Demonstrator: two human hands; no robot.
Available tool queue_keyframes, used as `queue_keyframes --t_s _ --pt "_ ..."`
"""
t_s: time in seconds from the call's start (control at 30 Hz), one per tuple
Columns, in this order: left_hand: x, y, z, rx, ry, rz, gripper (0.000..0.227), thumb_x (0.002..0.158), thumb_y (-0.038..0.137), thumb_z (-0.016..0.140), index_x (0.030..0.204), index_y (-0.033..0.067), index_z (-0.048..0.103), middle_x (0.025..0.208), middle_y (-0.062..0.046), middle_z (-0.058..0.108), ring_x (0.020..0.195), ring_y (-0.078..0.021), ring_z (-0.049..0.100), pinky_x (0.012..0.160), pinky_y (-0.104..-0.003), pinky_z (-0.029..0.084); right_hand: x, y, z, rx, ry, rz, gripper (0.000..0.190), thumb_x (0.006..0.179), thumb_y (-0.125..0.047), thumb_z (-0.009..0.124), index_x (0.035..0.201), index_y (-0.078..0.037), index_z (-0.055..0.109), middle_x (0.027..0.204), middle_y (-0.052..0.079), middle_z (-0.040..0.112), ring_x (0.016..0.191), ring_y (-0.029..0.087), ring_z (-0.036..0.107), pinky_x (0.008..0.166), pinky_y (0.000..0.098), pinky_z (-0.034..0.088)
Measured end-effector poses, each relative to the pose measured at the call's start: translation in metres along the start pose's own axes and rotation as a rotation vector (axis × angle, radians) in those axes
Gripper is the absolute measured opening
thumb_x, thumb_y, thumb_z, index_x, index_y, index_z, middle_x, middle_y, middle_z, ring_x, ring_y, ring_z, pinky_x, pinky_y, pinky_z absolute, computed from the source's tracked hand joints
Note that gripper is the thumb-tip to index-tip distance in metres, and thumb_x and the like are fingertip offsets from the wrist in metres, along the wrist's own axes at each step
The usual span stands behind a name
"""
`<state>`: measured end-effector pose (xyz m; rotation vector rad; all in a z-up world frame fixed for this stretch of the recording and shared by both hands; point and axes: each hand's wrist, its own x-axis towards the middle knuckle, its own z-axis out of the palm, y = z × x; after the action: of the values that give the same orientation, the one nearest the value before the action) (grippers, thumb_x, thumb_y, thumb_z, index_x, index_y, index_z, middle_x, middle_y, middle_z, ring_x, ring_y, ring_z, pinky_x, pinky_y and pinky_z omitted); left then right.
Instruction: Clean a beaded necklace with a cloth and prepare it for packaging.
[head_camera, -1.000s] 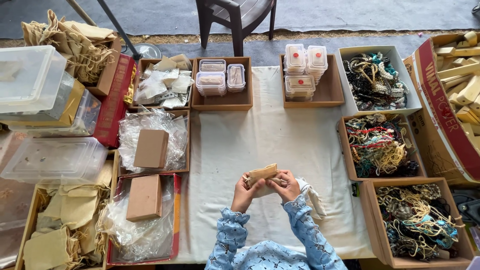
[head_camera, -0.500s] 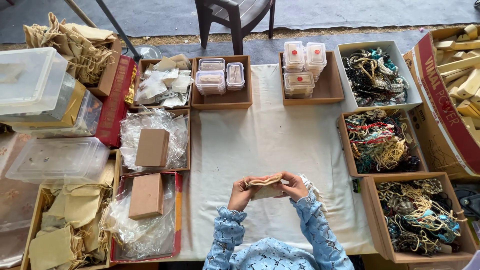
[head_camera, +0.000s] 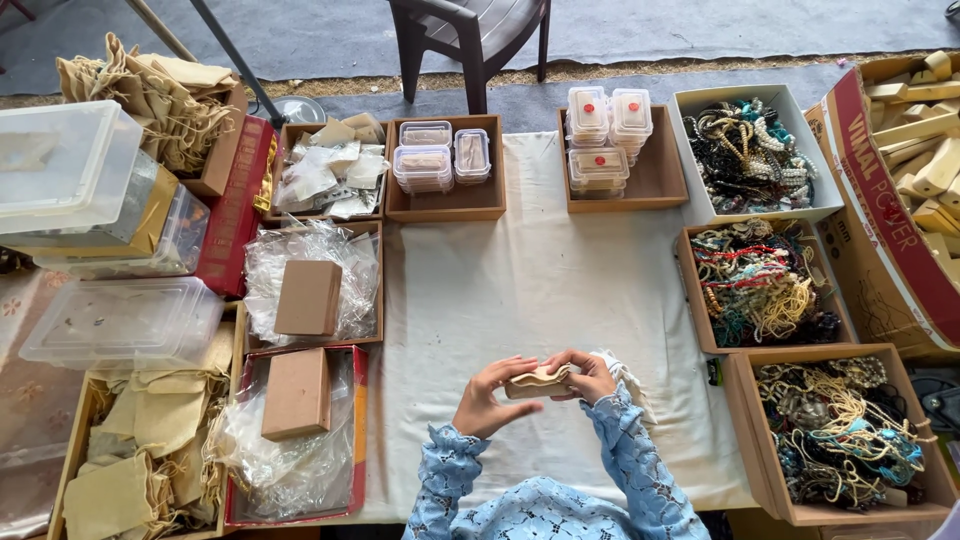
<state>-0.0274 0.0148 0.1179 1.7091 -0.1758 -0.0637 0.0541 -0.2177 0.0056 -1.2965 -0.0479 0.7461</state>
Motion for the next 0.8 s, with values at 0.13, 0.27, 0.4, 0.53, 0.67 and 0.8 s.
queue_keyframes --t_s 0.13,0.27,0.4,0.53,0.67,0.8 --pt "-0.001 0.001 0.002 0.401 0.004 0.167 0.062 0.069 0.025 0.092 0.126 0.0153 0.070 0.132 -0.002 0.071 0.130 -0.0288 0.060 0.112 -0.051 0.042 0.002 0.004 -0.001 0.000 0.006 0.039 0.013 0.089 -0.003 0.064 0.097 -0.007 0.073 0.115 0.006 0.072 0.099 0.021 0.075 0.072 0.0383 0.069" --pt "-0.002 -0.019 0.008 0.504 0.029 0.150 0.055 0.074 0.026 0.090 0.126 0.0213 0.073 0.129 0.001 0.073 0.124 -0.0215 0.067 0.115 -0.052 0.035 0.002 0.006 0.000 0.007 0.017 0.047 0.016 0.090 -0.004 0.063 0.099 -0.008 0.075 0.115 0.006 0.074 0.098 0.020 0.075 0.070 0.0352 0.068" --pt "-0.002 -0.029 0.013 0.431 0.114 0.105 0.046 0.080 0.025 0.086 0.125 0.0220 0.074 0.119 0.000 0.077 0.109 -0.0183 0.074 0.116 -0.049 0.037 -0.002 -0.007 0.009 -0.041 0.111 0.084 0.025 0.094 -0.018 0.066 0.117 -0.011 0.072 0.114 0.008 0.075 0.095 0.021 0.075 0.067 0.0322 0.064" --pt "0.001 -0.027 0.015 0.313 0.199 -0.014 0.036 0.083 0.027 0.084 0.118 0.0194 0.077 0.097 -0.003 0.082 0.084 -0.0190 0.079 0.117 -0.047 0.041 0.000 -0.004 0.008 0.052 0.098 0.045 0.045 0.097 -0.040 0.060 0.129 -0.009 0.070 0.115 0.005 0.077 0.103 0.016 0.076 0.082 0.0324 0.067" --pt "0.004 -0.029 0.016 0.252 0.213 -0.040 0.034 0.084 0.026 0.083 0.115 0.0159 0.078 0.091 -0.006 0.082 0.078 -0.0200 0.079 0.118 -0.046 0.040 -0.005 -0.007 0.015 -0.041 -0.027 -0.196 0.048 0.089 -0.033 0.070 0.131 -0.011 0.062 0.118 0.004 0.073 0.108 0.015 0.072 0.090 0.0333 0.061" --pt "0.002 -0.033 0.020 0.160 0.199 -0.159 0.035 0.086 0.027 0.082 0.118 0.0130 0.078 0.089 -0.008 0.081 0.075 -0.0155 0.075 0.103 -0.037 0.046 0.001 0.009 0.014 -0.092 0.137 -0.276 0.036 0.090 -0.027 0.077 0.112 0.001 0.071 0.106 0.010 0.077 0.099 0.017 0.074 0.087 0.0308 0.061"
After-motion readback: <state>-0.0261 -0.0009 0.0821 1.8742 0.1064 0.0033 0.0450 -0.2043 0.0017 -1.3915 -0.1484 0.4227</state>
